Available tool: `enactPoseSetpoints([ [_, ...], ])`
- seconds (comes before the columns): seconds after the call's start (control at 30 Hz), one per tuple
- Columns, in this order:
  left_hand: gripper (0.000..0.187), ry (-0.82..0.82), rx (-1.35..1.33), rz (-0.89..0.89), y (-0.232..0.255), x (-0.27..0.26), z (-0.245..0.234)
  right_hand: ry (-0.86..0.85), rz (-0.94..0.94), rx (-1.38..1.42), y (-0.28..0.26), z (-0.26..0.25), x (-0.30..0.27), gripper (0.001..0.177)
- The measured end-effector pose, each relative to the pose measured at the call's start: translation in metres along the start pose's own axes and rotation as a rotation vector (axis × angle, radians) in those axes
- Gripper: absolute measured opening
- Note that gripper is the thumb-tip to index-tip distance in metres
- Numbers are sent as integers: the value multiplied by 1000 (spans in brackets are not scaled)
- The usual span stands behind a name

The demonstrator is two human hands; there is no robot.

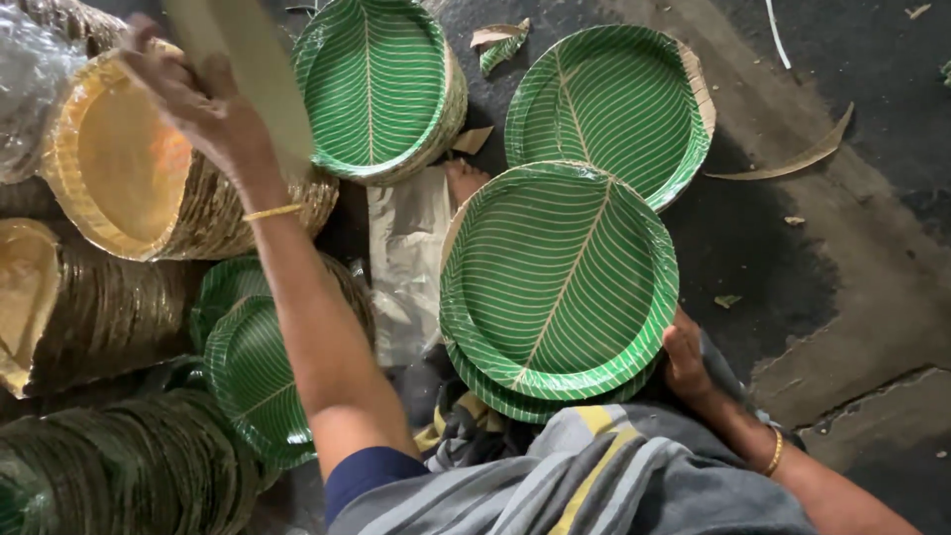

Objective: The person organizes and stacks green paper plates with a leaf pattern by hand, then places a stack into a clear plastic bag.

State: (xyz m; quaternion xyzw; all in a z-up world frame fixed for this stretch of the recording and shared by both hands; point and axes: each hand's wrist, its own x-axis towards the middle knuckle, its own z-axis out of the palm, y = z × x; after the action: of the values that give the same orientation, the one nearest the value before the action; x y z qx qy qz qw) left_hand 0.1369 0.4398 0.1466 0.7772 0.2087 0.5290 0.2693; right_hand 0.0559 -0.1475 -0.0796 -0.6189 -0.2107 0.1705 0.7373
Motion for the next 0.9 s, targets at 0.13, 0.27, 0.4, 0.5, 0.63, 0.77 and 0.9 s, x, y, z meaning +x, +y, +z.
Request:
enactPoseSetpoints([
  [0.13, 31, -85, 49, 463, 13, -2, -6, -8, 29, 39, 9, -3, -6, 70],
  [0.27, 19, -332, 535, 657, 1, -63, 30, -18, 10, 47, -7, 1, 1, 68],
  [0.4, 7, -799, 711, 613, -32, -113, 47, -18, -22, 2, -10, 2, 3, 66],
  [0.5, 15, -936, 668, 501, -46, -124, 49, -13, -39, -20, -10, 1, 4, 67],
  [0.63, 7, -975, 683, 346, -60, -119, 48, -15, -14, -25, -6, 2, 4, 67],
  [0.77, 23, -627, 769, 512, -74, -107, 39, -18, -35, -4, -13, 5, 6, 66],
  [0.9, 29, -61, 1001, 548, -47, -80, 3, -24, -45, -61, -16, 4, 7, 62],
])
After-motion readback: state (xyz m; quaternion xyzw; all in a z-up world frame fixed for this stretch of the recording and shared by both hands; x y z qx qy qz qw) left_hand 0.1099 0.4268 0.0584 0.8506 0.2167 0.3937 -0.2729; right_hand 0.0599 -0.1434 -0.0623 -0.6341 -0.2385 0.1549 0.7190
